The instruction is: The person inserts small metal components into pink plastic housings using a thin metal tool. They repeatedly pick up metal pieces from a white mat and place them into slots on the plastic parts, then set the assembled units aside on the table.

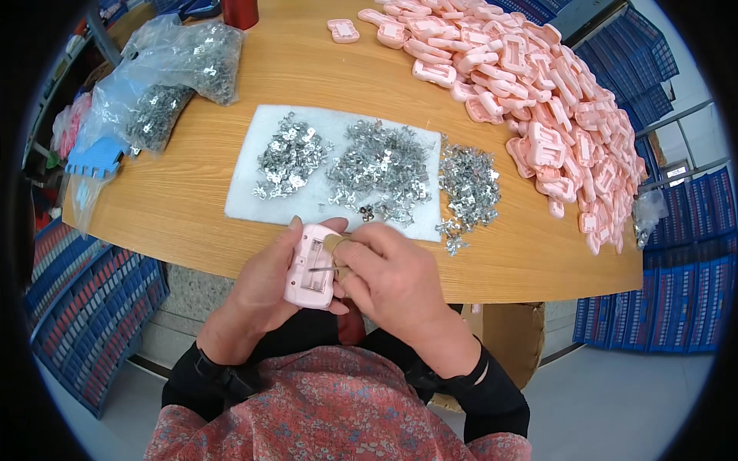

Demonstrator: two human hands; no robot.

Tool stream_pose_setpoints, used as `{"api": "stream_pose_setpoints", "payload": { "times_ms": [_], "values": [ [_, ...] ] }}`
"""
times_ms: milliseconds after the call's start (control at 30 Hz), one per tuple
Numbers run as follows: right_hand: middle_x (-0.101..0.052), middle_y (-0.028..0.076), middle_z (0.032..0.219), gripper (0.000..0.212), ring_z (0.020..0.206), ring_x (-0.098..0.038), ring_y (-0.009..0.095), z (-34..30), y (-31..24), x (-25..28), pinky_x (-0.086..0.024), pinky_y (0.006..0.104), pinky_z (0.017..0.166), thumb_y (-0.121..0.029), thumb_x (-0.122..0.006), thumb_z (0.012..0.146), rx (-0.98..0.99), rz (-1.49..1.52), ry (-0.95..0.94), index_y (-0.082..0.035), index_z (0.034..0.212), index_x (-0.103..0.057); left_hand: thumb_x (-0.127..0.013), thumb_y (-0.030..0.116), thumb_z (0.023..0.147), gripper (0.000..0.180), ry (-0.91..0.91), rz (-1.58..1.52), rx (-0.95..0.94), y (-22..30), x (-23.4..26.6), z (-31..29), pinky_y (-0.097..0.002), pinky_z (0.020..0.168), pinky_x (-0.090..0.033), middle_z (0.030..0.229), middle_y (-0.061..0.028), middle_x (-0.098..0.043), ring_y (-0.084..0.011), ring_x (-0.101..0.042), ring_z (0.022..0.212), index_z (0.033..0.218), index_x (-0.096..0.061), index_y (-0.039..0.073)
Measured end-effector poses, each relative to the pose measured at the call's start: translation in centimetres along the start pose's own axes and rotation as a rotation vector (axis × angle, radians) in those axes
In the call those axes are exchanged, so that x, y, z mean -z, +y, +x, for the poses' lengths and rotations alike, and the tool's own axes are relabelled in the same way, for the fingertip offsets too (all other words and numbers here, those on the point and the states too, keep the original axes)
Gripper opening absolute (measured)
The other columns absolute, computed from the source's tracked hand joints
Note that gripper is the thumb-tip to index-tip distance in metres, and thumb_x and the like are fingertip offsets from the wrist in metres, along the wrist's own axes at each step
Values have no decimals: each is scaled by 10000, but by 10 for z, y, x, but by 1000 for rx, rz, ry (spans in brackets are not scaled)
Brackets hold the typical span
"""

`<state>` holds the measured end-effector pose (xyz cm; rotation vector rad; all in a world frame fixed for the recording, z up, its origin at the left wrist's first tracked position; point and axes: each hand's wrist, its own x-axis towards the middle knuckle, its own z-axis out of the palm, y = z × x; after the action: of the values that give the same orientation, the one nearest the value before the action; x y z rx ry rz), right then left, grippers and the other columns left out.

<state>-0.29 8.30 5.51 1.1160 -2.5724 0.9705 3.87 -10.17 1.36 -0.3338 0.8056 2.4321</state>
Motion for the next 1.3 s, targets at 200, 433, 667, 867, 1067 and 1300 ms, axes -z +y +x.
{"api": "stream_pose_setpoints", "payload": {
  "times_ms": [200, 433, 667, 867, 1067, 1300],
  "values": [
    [-603, 64, 849, 305, 706, -628, 242, -9, 5, -3, -518, 348, 588, -52, -698, 697, 18, -4, 39, -92, 1000, -704, -245, 499, 1058, 585, -8, 0, -18, -2, 1, -1, -434, 740, -603, 948, -97, -640, -208, -665, 832, 1453, -386, 90],
    [-601, 45, 844, 347, 730, -625, 222, -7, 3, 0, -521, 338, 601, -38, -699, 682, 26, -33, 22, -129, 1016, -720, -247, 495, 1059, 583, 2, 31, -20, -3, 1, -1, -437, 740, -605, 962, -100, -642, -210, -668, 835, 1456, -382, 90],
    [-614, 43, 900, 403, 751, -623, 169, -4, 1, 4, -522, 297, 668, -45, -706, 767, -58, 38, 5, -105, 1163, -660, -224, 470, 1066, 595, -37, 37, -12, 0, 2, -4, -398, 725, -598, 938, -153, -658, -258, -688, 798, 1472, -344, 52],
    [-546, -39, 830, 250, 741, -508, 22, -6, 1, 5, -423, 203, 627, -146, -591, 989, -750, 1075, -186, 5, 1187, -562, -176, 463, 1066, 619, -116, 189, -29, 1, -5, -5, -422, 731, -601, 1039, -202, -663, -309, -705, 809, 1504, -265, 35],
    [-588, -35, 834, 172, 676, -497, 8, -16, 13, 1, -386, 171, 563, -130, -611, 972, -832, 1249, -159, -21, 1105, -595, -427, 181, 1046, 469, 10, 728, -401, -8, 0, -3, -324, 711, -569, 1157, -166, -622, -200, -678, 854, 1468, -321, 5],
    [-605, -40, 837, 184, 673, -497, -3, -21, 9, 2, -387, 161, 560, -142, -634, 955, -852, 1129, -150, -25, 1094, -606, -611, 77, 894, 398, 73, 1249, -555, 1, -17, -6, -328, 682, -529, 1004, -165, -617, -228, -645, 802, 1272, -552, -30]
  ]
}}
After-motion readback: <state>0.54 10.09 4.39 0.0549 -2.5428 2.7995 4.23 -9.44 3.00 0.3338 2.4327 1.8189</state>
